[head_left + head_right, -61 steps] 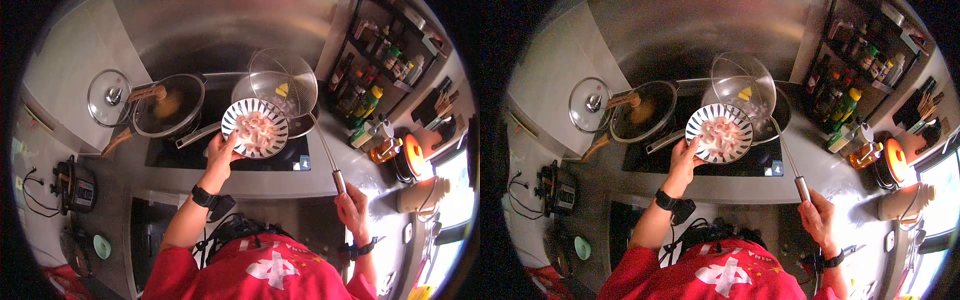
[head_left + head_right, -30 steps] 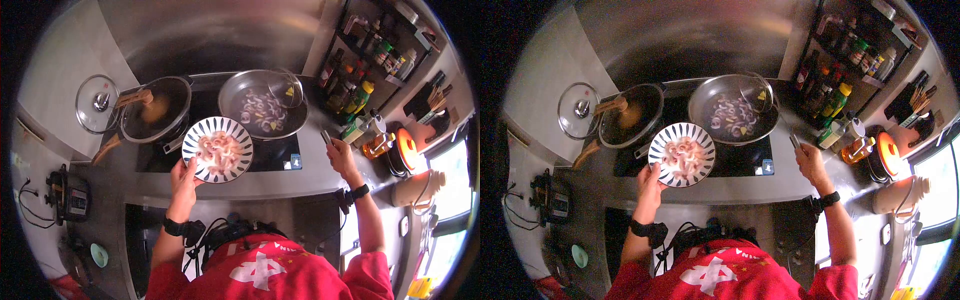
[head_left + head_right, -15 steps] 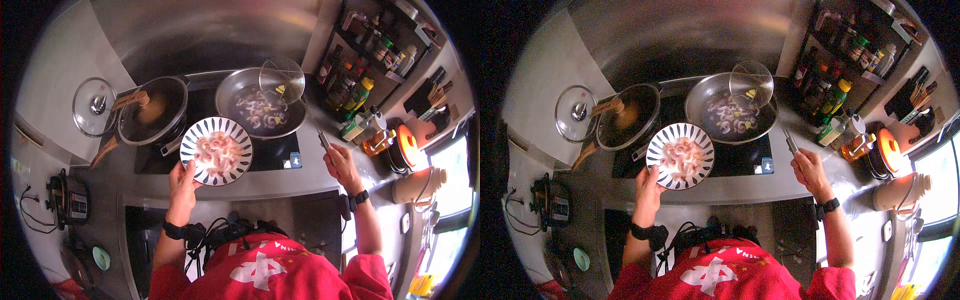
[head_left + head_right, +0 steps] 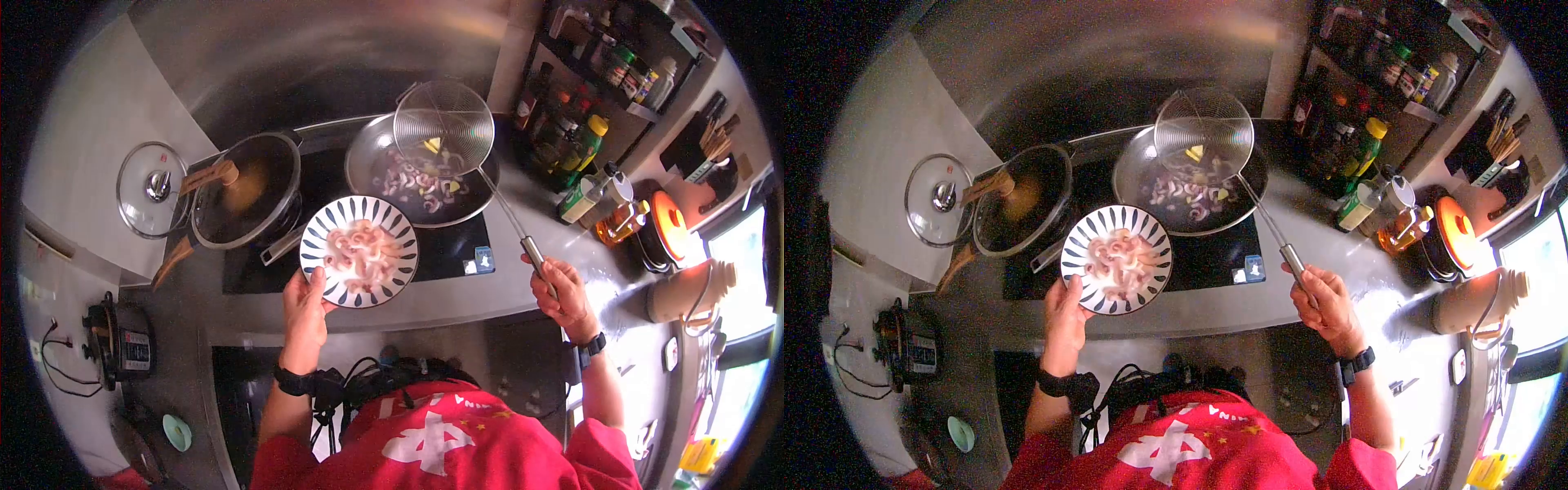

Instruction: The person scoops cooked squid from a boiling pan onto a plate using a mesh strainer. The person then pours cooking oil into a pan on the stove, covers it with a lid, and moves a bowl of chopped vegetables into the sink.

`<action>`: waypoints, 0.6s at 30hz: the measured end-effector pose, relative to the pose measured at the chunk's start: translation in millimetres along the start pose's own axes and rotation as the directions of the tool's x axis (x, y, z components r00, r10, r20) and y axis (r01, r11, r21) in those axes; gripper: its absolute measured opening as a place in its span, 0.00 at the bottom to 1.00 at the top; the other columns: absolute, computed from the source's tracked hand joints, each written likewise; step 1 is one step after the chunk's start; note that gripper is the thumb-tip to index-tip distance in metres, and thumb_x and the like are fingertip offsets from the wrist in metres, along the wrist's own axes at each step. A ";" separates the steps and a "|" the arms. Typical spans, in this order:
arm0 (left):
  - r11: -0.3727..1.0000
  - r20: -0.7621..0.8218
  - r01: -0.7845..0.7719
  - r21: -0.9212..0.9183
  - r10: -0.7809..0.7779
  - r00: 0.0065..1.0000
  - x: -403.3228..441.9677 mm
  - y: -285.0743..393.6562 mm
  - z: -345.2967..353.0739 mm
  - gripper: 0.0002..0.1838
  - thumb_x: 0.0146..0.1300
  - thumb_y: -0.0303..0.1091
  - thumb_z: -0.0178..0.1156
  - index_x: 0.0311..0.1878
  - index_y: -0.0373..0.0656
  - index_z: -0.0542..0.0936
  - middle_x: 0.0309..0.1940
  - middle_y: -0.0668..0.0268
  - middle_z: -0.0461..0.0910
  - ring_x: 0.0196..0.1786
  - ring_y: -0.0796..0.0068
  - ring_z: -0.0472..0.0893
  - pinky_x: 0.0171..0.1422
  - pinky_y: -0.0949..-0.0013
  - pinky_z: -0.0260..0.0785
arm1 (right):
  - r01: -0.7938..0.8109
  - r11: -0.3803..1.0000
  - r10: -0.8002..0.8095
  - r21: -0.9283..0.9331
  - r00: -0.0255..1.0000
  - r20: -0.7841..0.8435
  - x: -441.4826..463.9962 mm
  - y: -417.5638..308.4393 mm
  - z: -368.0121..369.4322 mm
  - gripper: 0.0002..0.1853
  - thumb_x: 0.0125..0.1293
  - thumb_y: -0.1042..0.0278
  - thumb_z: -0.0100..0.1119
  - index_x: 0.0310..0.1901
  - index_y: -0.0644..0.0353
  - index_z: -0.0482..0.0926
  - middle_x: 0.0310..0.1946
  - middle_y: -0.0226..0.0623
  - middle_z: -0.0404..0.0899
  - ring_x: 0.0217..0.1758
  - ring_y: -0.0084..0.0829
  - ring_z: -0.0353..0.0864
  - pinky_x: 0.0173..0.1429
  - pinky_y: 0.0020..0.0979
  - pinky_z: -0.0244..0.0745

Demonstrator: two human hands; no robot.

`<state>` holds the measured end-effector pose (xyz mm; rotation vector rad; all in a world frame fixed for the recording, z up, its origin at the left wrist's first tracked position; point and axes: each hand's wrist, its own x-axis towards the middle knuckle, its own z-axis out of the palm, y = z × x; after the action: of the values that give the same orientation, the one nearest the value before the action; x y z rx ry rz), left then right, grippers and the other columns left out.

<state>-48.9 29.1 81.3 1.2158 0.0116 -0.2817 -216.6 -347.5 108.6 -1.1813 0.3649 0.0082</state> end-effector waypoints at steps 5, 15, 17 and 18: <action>1.000 0.018 0.015 0.005 -0.015 1.000 5.0 -4.1 -4.1 0.17 0.72 0.38 0.57 0.58 0.38 0.75 0.50 0.61 0.81 0.47 0.71 0.84 0.46 0.65 0.83 | -0.132 0.952 0.138 0.275 0.990 -0.002 -9.6 11.4 11.4 0.22 0.78 0.56 0.46 0.62 0.65 0.70 0.24 0.24 0.67 0.13 0.10 0.55 0.12 0.14 0.55; 0.998 0.085 0.042 0.042 -0.046 0.995 10.5 2.9 -6.5 0.18 0.71 0.39 0.59 0.57 0.37 0.75 0.49 0.61 0.81 0.46 0.71 0.85 0.45 0.65 0.83 | -0.199 0.768 0.098 0.608 0.976 0.195 -17.9 38.9 50.3 0.23 0.79 0.56 0.43 0.63 0.68 0.67 0.22 0.25 0.65 0.12 0.11 0.56 0.11 0.16 0.57; 0.999 0.095 0.034 0.026 -0.036 0.995 11.0 1.0 -7.7 0.19 0.70 0.39 0.60 0.57 0.37 0.74 0.48 0.60 0.81 0.45 0.70 0.85 0.45 0.64 0.84 | -0.157 0.823 0.094 0.546 0.985 0.141 -23.3 34.6 48.1 0.23 0.79 0.56 0.43 0.63 0.68 0.68 0.22 0.25 0.66 0.12 0.11 0.56 0.11 0.16 0.57; 0.999 0.101 0.037 0.026 -0.039 0.994 11.2 0.8 -8.5 0.19 0.70 0.39 0.60 0.57 0.37 0.74 0.48 0.60 0.81 0.45 0.70 0.85 0.45 0.64 0.84 | -0.118 0.870 0.089 0.478 0.992 0.084 -27.5 32.4 48.1 0.23 0.79 0.57 0.43 0.62 0.68 0.68 0.22 0.25 0.66 0.13 0.11 0.56 0.12 0.15 0.57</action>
<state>-36.7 34.9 77.3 1.2254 -0.0569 -0.3776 -235.6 -286.4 102.9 -0.6616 0.3522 0.0434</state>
